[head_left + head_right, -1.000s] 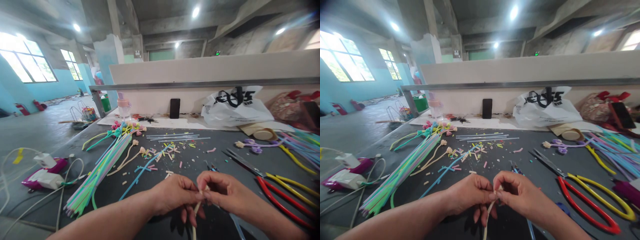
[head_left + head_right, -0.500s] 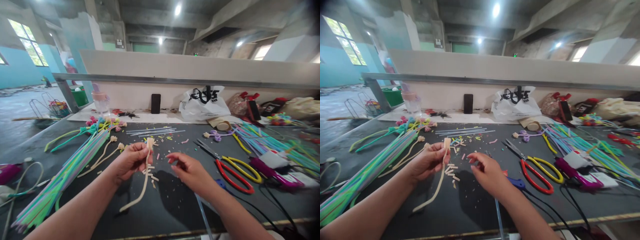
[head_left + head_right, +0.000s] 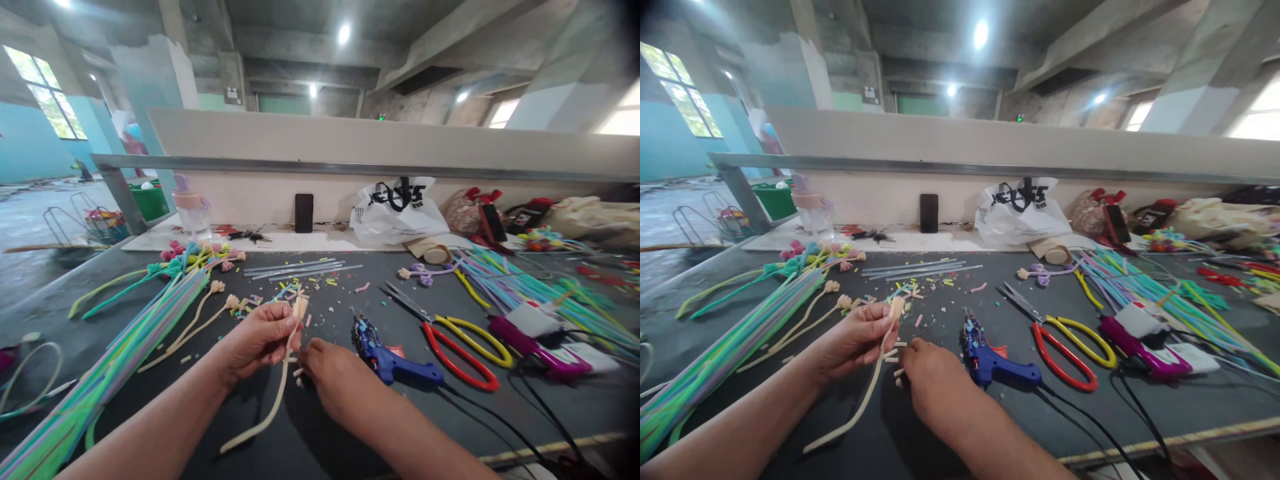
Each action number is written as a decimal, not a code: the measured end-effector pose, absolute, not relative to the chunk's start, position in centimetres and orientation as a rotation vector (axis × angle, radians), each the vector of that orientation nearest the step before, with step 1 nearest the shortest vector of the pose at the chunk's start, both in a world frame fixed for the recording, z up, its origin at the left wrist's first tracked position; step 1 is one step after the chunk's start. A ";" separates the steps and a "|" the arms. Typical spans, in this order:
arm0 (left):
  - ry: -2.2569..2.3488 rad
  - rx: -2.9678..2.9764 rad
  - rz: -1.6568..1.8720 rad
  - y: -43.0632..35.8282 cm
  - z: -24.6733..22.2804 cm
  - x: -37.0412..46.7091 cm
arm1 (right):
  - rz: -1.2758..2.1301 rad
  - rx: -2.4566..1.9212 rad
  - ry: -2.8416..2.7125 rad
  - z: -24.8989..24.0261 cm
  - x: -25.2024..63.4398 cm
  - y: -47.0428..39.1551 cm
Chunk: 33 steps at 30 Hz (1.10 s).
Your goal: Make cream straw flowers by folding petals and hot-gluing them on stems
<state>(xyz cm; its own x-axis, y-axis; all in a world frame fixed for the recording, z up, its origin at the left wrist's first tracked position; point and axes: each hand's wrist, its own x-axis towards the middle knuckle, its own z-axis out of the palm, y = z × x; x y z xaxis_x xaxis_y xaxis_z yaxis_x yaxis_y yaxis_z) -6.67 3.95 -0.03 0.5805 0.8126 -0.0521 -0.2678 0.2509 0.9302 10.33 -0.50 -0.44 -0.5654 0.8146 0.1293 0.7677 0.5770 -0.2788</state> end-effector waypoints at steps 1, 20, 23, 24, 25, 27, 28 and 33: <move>0.609 1.079 0.796 3.9 -0.1 -6.6 | 0.281 -1.307 -2.568 0.0 10.7 -0.7; 0.824 1.282 0.783 2.4 -0.3 -4.1 | 0.938 -1.324 -1.762 3.1 14.4 -0.9; 0.873 1.303 0.734 1.7 0.1 -3.4 | 1.145 -1.201 -1.660 2.4 13.6 -0.8; 0.883 1.309 0.720 1.5 0.3 -3.2 | 1.165 -1.186 -1.636 2.2 13.6 -0.7; 0.887 1.312 0.714 1.4 0.4 -3.1 | 1.167 -1.179 -1.621 2.1 13.5 -0.6; 0.874 1.313 0.718 1.2 0.5 -3.0 | 1.154 -1.182 -1.615 1.9 13.3 -0.4; 0.866 1.312 0.719 1.1 0.6 -2.9 | 1.153 -1.182 -1.616 1.9 13.3 -0.4; 0.894 1.261 0.707 1.4 0.3 -3.1 | 1.179 -1.120 -1.657 2.7 14.6 -0.2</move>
